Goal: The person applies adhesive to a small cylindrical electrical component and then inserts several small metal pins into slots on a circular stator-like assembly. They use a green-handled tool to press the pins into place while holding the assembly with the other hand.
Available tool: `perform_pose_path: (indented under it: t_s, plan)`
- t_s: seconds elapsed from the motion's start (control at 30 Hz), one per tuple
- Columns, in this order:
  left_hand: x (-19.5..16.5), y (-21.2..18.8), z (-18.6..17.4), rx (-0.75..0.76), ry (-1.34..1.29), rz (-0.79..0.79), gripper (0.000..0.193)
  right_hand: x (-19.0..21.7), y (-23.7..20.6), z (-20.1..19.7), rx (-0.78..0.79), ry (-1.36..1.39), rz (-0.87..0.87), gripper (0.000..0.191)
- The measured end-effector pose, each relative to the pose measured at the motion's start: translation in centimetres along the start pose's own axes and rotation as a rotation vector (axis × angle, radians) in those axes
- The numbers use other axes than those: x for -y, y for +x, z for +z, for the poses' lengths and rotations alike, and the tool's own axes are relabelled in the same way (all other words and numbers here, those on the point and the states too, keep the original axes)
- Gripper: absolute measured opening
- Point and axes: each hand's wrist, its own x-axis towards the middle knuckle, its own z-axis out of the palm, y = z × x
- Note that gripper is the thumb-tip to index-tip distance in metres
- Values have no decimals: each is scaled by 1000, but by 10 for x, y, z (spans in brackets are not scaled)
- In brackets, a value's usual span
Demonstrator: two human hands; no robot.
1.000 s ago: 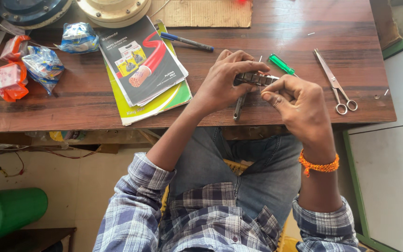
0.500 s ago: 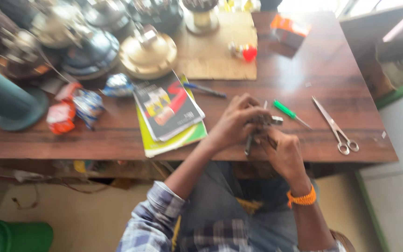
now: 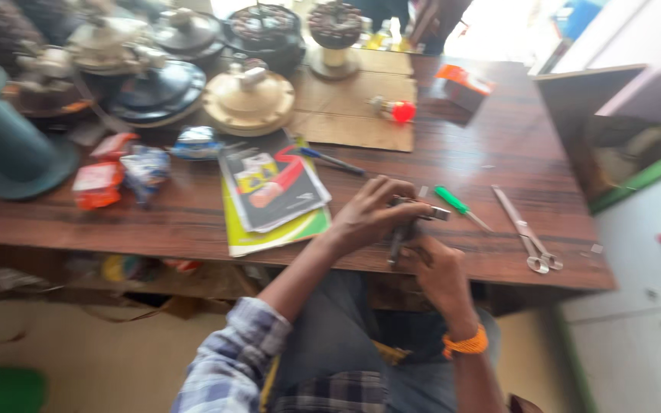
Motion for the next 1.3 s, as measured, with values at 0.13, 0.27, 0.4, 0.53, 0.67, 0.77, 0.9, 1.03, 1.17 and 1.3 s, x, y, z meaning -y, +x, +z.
perform_pose_path:
  t_s: [0.13, 0.27, 0.4, 0.53, 0.67, 0.77, 0.9, 1.03, 1.17, 1.3]
  plan:
    - [-2, -5, -10, 49, 134, 38, 54, 7, -7, 1, 1, 63, -26, 13]
    - [3, -8, -6, 54, 166, 110, 56, 9, -15, -4, -3, 63, -74, 12]
    - [4, -13, -1, 70, 172, 98, 46, 10, -18, -9, 8, 52, -104, 9]
    - [0, -14, -10, 70, 128, 122, 43, 20, -21, -13, 42, 76, -76, 9]
    - [-8, -11, -15, 54, 88, 106, 36, 36, -23, -21, 66, 125, -102, 9]
    - [-12, -15, -12, -28, 198, 142, 33, 45, -21, -31, 114, 80, -75, 11]
    - [-13, -23, -5, -112, 296, 175, 26, 53, -14, -43, 152, 72, -108, 11]
    - [-22, -28, 7, -101, 145, -34, 21, 60, -5, -50, 189, 48, -206, 11]
    - [-38, -29, 14, -181, 27, -72, 28, 66, -6, -49, 306, -92, -45, 13]
    - [-45, -27, 14, -306, -62, -139, 16, 66, -9, -52, 292, -38, -64, 12]
